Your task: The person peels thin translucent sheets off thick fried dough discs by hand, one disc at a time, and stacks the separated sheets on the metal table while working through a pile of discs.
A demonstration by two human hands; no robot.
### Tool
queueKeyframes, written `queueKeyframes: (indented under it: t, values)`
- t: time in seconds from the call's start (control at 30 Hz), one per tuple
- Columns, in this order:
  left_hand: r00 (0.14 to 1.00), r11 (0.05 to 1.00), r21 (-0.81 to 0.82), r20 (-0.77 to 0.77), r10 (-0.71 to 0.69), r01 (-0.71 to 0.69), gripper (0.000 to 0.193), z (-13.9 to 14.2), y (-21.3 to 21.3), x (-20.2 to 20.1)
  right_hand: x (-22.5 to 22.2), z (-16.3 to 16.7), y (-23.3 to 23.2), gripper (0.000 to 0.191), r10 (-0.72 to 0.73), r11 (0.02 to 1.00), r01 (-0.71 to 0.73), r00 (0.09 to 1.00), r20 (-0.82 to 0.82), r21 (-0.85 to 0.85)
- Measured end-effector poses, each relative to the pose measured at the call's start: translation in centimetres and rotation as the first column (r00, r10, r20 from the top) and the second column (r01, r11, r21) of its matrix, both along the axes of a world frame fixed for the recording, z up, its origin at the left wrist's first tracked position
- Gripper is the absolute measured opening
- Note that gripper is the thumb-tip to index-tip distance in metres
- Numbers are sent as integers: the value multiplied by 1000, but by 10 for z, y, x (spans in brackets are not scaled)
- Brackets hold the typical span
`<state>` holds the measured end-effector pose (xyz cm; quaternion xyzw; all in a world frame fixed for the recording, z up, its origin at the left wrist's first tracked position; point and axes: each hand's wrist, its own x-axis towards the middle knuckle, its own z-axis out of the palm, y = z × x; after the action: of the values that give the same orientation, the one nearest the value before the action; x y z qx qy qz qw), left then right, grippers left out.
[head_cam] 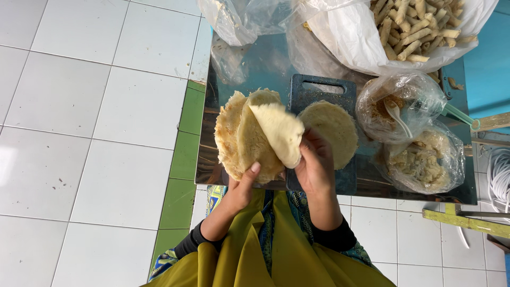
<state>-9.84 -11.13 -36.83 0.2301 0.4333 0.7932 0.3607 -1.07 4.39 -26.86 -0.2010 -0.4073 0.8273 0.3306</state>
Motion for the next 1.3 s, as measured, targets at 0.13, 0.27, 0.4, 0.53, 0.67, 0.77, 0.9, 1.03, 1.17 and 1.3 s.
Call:
queueKeyframes:
  t: [0.13,0.27,0.4,0.53,0.67,0.77,0.9,1.03,1.17,1.3]
  values:
    - [996,997,-56,-59,-63,60,57,-6,-5,3,10,-3,-12,17,123,954,-130,991,43,270]
    - [974,996,68,-222,-46,63,63,-21,-6,0,11,14,-33,9,-83,563,-116,977,196,818]
    - [994,984,169,91,-64,48,72,-34,-5,4,6,35,-39,12,-187,354,-92,968,167,931]
    - [928,965,260,348,-131,38,79,-45,-3,7,12,44,-27,33,-106,137,-165,978,180,977]
    - [953,985,169,294,-74,25,78,-48,-3,7,22,41,-17,30,-118,68,-231,964,238,970]
    - [1000,998,65,31,-3,1,71,-38,-5,3,24,41,-11,28,-135,-29,-214,969,209,976]
    - [972,1000,20,-236,17,-13,58,-5,-2,-3,22,43,-6,26,-92,15,-242,966,242,970]
    - [986,1000,2,-164,-7,7,38,20,2,0,21,44,-1,17,-34,168,-297,951,307,940]
    - [971,990,-48,-205,121,-134,32,19,8,0,10,44,11,9,108,352,-368,929,353,861]
    - [981,981,-27,-43,189,-190,34,16,7,0,-3,47,12,10,247,705,-384,921,301,596]
